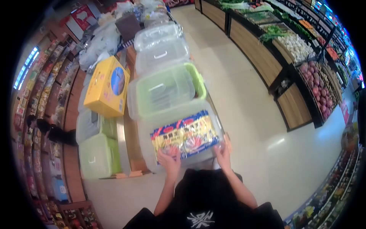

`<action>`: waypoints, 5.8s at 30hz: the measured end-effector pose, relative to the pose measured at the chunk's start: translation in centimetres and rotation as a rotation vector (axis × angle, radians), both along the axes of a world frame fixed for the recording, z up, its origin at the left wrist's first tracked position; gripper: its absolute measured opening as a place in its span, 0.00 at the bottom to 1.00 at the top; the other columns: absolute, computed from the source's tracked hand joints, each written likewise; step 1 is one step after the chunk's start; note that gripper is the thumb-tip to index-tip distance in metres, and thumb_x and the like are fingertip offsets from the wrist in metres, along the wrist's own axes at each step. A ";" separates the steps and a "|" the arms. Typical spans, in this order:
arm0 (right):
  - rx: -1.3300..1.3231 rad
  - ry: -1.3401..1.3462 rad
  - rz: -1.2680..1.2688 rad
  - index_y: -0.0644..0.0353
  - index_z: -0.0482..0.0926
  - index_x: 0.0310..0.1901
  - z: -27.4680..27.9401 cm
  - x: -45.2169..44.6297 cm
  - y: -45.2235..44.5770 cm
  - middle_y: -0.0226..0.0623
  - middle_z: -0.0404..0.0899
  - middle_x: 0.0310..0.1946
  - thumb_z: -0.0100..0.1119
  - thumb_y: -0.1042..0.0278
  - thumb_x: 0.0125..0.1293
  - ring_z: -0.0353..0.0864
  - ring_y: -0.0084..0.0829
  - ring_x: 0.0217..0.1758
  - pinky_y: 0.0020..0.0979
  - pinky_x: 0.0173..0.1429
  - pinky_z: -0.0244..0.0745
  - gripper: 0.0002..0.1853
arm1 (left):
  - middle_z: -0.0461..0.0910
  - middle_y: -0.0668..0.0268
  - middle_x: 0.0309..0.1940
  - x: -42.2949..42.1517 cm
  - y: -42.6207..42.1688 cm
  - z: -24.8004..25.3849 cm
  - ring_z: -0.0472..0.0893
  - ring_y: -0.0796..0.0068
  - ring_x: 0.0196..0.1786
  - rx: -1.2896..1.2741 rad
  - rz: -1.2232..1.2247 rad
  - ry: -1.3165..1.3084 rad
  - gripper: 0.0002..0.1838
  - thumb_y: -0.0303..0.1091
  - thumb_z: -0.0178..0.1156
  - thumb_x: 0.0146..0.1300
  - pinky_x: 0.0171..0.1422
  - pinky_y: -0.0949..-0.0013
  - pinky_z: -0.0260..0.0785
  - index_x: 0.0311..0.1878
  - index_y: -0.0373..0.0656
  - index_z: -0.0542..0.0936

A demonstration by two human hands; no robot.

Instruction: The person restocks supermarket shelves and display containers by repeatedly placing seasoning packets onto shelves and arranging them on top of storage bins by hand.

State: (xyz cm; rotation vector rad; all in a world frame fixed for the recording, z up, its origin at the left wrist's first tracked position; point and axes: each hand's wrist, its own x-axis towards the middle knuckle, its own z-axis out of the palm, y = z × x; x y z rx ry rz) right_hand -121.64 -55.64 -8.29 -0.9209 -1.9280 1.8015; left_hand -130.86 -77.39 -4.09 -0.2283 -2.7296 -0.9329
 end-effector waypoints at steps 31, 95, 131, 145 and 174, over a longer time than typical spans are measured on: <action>-1.095 0.009 0.559 0.55 0.72 0.57 -0.8 7.7 -13.3 0.26 0.79 0.41 0.60 0.67 0.65 0.77 0.16 0.38 0.19 0.39 0.74 0.19 | 0.69 0.58 0.60 10.0 -11.8 1.3 0.70 0.69 0.61 0.924 -0.527 -0.783 0.26 0.26 0.47 0.64 0.67 0.67 0.59 0.66 0.33 0.61; 0.245 0.322 -1.375 0.64 0.79 0.45 19.2 85.4 9.0 0.38 0.79 0.37 0.62 0.53 0.63 0.77 0.30 0.38 0.27 0.42 0.73 0.20 | 0.80 0.52 0.48 80.1 48.6 18.8 0.79 0.53 0.48 0.308 -2.843 -0.943 0.18 0.43 0.51 0.67 0.52 0.56 0.69 0.47 0.38 0.81; 0.162 0.080 -1.285 0.63 0.79 0.46 14.3 128.6 21.4 0.37 0.83 0.36 0.69 0.66 0.57 0.82 0.27 0.39 0.29 0.45 0.76 0.17 | 0.79 0.54 0.40 124.3 58.4 10.2 0.78 0.62 0.46 0.203 -1.852 -1.942 0.19 0.43 0.58 0.66 0.53 0.60 0.70 0.48 0.33 0.74; 0.032 0.377 -1.641 0.65 0.78 0.48 14.8 136.8 44.7 0.33 0.83 0.40 0.67 0.73 0.58 0.81 0.23 0.44 0.28 0.50 0.76 0.16 | 0.78 0.63 0.48 135.9 81.6 11.8 0.76 0.77 0.49 -0.057 -2.172 -1.662 0.19 0.28 0.59 0.64 0.53 0.72 0.70 0.57 0.34 0.71; 0.688 -0.004 -2.347 0.66 0.63 0.63 29.0 153.0 51.0 0.40 0.76 0.53 0.60 0.73 0.64 0.76 0.24 0.50 0.25 0.54 0.72 0.27 | 0.66 0.58 0.61 164.8 92.8 23.0 0.65 0.71 0.64 -0.278 -3.360 -1.458 0.41 0.33 0.67 0.57 0.68 0.68 0.56 0.68 0.36 0.55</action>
